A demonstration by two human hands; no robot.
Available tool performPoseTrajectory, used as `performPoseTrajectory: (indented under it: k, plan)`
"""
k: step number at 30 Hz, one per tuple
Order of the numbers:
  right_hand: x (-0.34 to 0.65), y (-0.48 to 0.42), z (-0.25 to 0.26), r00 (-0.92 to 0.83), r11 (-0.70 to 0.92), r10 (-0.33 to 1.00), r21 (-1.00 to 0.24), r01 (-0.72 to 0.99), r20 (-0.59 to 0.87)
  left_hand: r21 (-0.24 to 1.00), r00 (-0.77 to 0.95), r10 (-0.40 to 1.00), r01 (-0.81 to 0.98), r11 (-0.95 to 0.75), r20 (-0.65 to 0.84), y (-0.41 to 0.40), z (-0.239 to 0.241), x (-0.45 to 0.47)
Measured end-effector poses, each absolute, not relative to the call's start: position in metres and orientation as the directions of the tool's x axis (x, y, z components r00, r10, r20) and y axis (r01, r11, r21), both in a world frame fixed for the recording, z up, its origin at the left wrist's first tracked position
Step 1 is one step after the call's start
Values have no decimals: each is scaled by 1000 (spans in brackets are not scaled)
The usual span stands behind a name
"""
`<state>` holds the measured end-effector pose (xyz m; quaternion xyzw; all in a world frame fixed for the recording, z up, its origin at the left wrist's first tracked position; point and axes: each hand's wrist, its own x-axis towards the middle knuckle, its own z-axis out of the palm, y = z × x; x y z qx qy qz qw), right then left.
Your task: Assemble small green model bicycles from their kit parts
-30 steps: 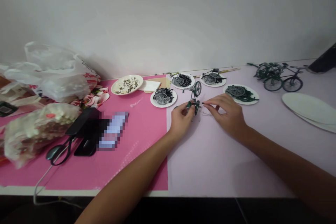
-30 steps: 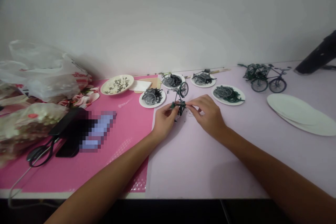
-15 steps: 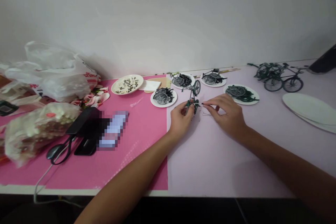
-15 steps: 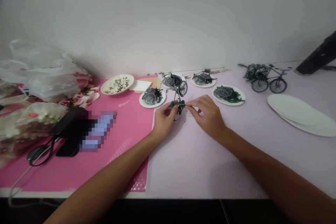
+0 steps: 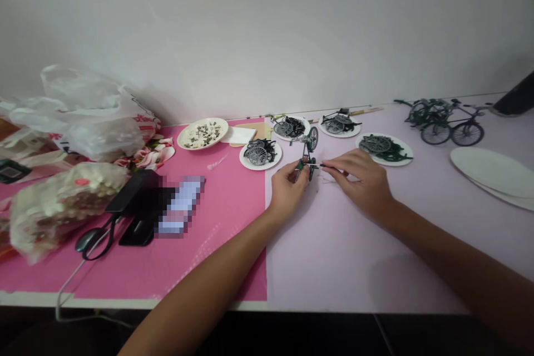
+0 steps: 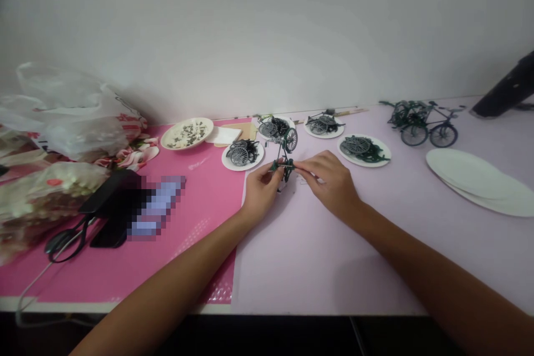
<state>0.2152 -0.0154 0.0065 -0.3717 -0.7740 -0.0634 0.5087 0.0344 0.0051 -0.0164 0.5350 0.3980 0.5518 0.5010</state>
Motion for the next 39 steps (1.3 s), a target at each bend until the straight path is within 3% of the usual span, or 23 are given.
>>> performPoseTrajectory:
  k: [9,20,26,39]
  plan:
    - [221,-14,6,-232,692,522,-249,677,821,930,78,930,55,-363,359,8,-26,32]
    - [219,-18,8,-210,616,627,-312,724,750,871,138,902,234,-432,410,6,-22,31]
    - [221,-19,6,-189,573,713,-405,713,675,812,190,860,286,-510,473,2,-20,30]
    - [215,-26,7,-126,381,912,-691,614,391,829,193,872,273,-487,449,6,-23,30]
